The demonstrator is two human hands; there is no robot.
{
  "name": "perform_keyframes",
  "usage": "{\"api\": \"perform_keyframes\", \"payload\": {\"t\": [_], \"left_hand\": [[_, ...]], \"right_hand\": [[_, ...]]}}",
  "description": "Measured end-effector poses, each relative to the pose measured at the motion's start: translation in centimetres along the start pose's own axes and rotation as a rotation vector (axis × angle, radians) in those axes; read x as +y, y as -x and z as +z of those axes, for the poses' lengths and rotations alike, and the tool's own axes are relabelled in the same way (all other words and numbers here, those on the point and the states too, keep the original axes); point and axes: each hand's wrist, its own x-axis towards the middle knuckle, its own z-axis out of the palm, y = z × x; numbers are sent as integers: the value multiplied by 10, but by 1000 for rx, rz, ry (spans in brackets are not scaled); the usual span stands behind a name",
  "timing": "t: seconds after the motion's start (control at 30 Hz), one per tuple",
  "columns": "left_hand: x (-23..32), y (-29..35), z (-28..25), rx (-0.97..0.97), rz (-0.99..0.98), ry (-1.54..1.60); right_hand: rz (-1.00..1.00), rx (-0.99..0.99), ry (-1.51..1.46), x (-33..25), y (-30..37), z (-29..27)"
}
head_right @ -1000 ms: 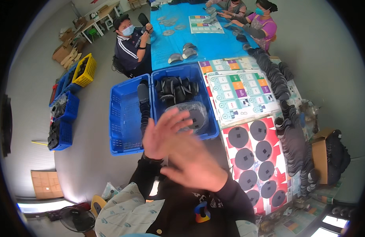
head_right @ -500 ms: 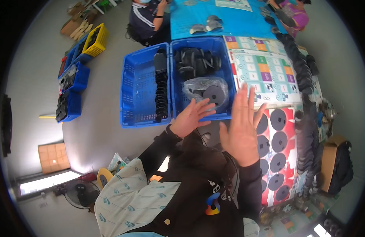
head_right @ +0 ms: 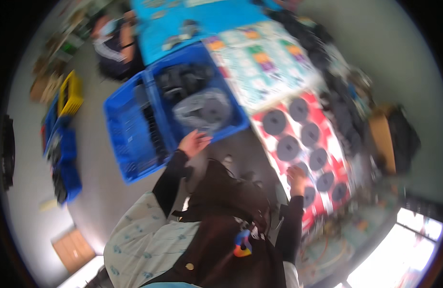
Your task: The person is applying adhesive to circular shoe components using a small brush.
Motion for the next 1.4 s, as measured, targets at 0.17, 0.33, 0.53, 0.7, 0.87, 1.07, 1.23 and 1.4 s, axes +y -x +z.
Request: {"api": "perform_keyframes", "payload": {"t": [0.17,0.33,0.53,0.7,0.87,1.07,1.23,1.4], "left_hand": [[-23,2,-117,211,-145,-1506],[-106,43,-148,628,-545,-746],[-203,132,-154,528,-550,-1068],[-219,170,-168,391,-328,-644],[-220,141,-93,573,-188,-1021],[-199,147,-97,604,-249,-1162],[-163,124,-129,494,-228,-997],[-139,71,-173,457,-192,-1316]], "right_hand": [[31,149,983,117,39,-108],[81,706,1050,187,102,-219],[-139,782,1459,243,119,-284],[73,910,1187,220,113,-264],[239,788,1283,185,110,-274],[83,795,873,139,106,-286],[128,295,-208,32,157,-174],[-67,36,-169,-71,124,-51]]}}
